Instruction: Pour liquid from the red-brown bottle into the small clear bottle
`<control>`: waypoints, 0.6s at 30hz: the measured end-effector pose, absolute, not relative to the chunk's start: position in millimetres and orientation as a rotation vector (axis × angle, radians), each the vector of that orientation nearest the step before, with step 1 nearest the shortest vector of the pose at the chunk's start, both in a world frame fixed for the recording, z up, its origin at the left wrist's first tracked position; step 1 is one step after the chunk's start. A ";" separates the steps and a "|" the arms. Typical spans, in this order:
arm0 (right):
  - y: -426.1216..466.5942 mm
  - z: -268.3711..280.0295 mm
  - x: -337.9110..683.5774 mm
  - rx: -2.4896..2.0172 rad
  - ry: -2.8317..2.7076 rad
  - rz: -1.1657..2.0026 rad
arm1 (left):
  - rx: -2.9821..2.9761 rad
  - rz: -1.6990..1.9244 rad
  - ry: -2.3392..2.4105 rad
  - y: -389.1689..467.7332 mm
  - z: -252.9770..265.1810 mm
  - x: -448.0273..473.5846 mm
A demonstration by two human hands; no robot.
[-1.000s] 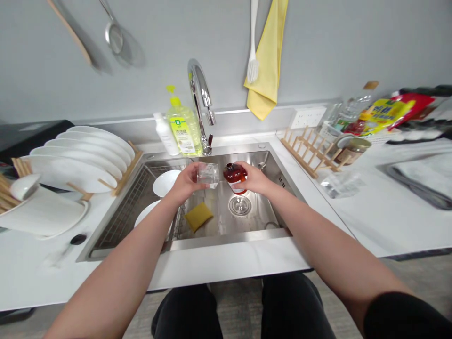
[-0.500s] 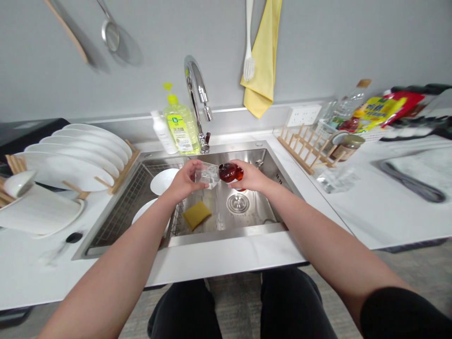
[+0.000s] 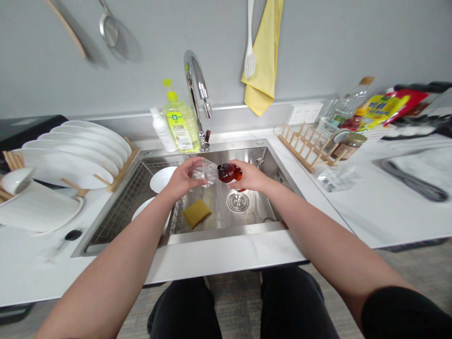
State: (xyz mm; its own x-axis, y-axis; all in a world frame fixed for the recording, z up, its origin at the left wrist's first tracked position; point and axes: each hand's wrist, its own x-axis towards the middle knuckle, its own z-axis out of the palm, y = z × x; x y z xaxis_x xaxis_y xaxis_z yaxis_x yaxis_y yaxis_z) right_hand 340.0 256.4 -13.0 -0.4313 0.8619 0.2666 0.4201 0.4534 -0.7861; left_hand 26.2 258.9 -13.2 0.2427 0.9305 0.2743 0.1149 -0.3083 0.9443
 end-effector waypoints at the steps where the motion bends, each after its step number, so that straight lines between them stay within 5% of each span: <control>1: 256.7 -13.7 340.3 -1.076 -2.031 0.850 | 1.637 1.173 0.983 258.7 -12.8 26.0; 18: 257.8 -16.2 339.7 -1.100 -2.066 0.858 | 1.681 1.217 0.964 258.8 -14.3 26.0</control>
State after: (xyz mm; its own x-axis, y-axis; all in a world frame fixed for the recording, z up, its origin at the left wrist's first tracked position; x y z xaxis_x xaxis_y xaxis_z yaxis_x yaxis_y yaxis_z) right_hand 339.7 257.8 -16.2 -0.4468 0.8652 0.2277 0.4493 0.4371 -0.7792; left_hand 26.0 258.8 -14.3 0.2366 0.9138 0.3301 0.1121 -0.3632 0.9250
